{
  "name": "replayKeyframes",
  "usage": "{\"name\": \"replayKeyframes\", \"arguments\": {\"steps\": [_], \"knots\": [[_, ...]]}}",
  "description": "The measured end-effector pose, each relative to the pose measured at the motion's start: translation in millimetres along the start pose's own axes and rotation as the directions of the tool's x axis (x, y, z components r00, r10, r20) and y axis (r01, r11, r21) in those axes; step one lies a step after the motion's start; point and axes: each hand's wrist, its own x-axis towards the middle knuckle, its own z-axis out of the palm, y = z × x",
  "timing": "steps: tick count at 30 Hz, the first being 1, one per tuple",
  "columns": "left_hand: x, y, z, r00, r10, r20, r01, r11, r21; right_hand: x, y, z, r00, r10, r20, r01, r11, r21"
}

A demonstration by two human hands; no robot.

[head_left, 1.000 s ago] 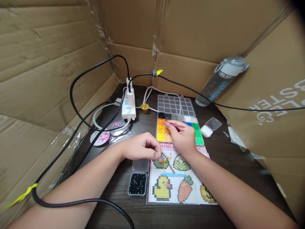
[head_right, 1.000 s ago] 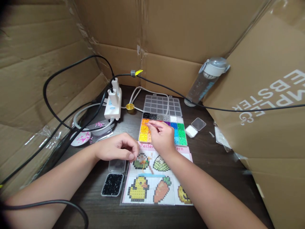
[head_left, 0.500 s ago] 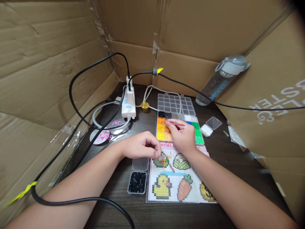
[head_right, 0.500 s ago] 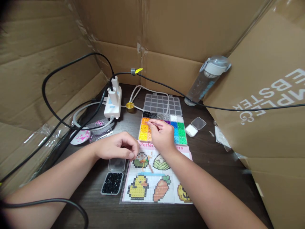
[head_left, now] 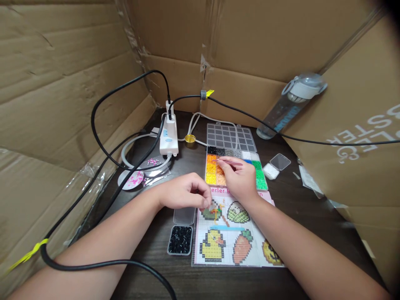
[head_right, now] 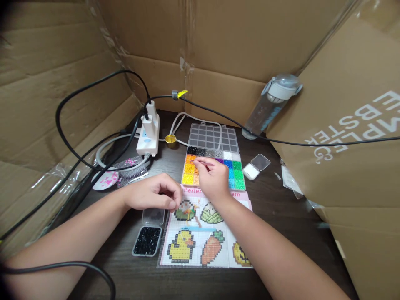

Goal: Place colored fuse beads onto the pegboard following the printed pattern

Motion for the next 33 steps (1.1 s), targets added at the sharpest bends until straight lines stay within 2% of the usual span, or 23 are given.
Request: {"name": "replayKeyframes", "arguments": {"steps": [7, 11, 16, 21, 26, 33], "knots": [[0.2, -0.7, -0.4, 1.0, 0.0, 0.005, 0.0, 1.0, 0.005, 0.8, 2.2, 0.5, 0.999, -0.021, -0.033, 0.022, 1.0, 0.018], [0.0, 1.0, -1.1, 1.0, -0.008, 0.007, 0.008, 0.999, 0.032, 1.4, -9.4, -5.9, 0.994, -0.065, -0.093, 0.066, 0.998, 0.006], [1.7, 6.7, -2.0, 1.0, 0.01, 0.02, -0.012, 0.994, 0.106, 2.7, -34.5, -39.7, 0.952, -0.219, -0.213, 0.21, 0.976, -0.063], [3.1, 10.3, -4.4, 0.998, 0.029, 0.048, -0.037, 0.983, 0.183, -5.7, -49.2, -83.5, 0.932, -0.256, -0.255, 0.242, 0.966, -0.086], [3.6, 11.3, -5.4, 0.999, 0.026, 0.031, -0.033, 0.97, 0.241, -31.5, -41.2, -106.4, 0.956, -0.175, -0.237, 0.171, 0.984, -0.039], [4.3, 12.0, -5.2, 1.0, 0.016, 0.023, -0.021, 0.97, 0.24, -63.4, -22.0, -110.4, 0.976, -0.037, -0.215, 0.033, 0.999, -0.023]]}}
